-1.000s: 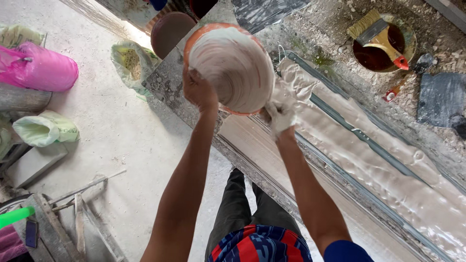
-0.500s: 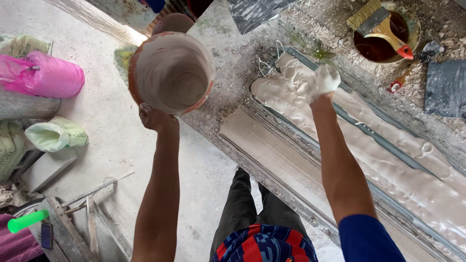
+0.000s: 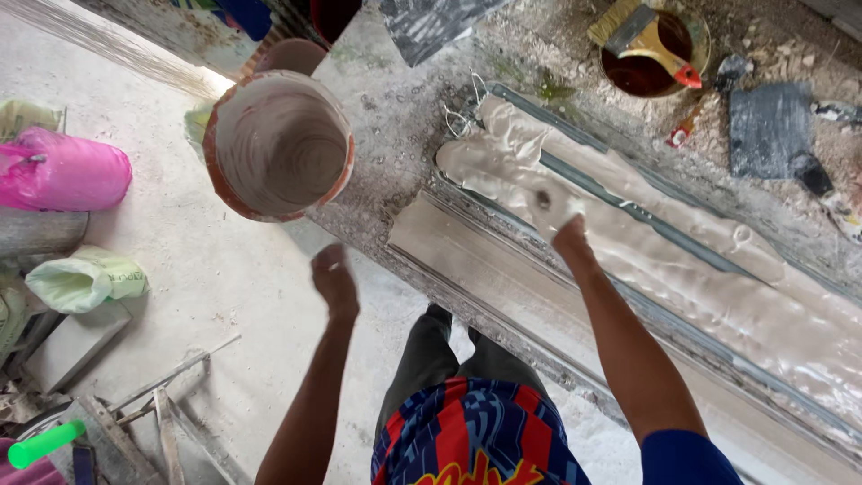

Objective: The person presses plastic sheeting over long corrugated mold forms, then scoops white paste from a large bowl and spreads it over the mold channels with a flat float, smoothing the surface and scraping excess paste off the float by hand.

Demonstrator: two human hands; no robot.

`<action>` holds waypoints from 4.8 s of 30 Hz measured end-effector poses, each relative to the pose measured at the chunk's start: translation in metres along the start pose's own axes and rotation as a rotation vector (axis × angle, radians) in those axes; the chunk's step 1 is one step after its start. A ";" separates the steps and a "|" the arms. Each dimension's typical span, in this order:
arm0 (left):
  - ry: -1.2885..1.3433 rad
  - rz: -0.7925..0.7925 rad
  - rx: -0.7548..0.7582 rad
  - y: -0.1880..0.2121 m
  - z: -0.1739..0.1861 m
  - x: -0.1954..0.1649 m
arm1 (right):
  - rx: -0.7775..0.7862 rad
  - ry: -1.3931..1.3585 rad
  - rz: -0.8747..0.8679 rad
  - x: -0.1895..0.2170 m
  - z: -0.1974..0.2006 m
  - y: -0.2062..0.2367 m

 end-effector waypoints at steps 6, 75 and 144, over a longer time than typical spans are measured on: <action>-0.657 -0.912 0.420 0.016 -0.146 -0.040 | -0.134 -0.120 -0.129 0.028 -0.051 0.000; -0.278 -0.342 0.200 -0.142 -0.282 -0.085 | -0.257 0.059 0.113 0.014 -0.068 -0.070; -0.595 -0.823 0.518 0.087 -0.219 -0.116 | 0.238 0.650 -0.073 0.046 0.003 -0.032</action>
Point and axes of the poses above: each hand's wrist, its own y-axis away from the middle knuckle, its own z-axis out of the back of the hand, x = y × z, the point moved 4 cm from there along -y, towards the middle knuckle, and after that the axes turned 8 degrees about -y, right-handed, at the moved point
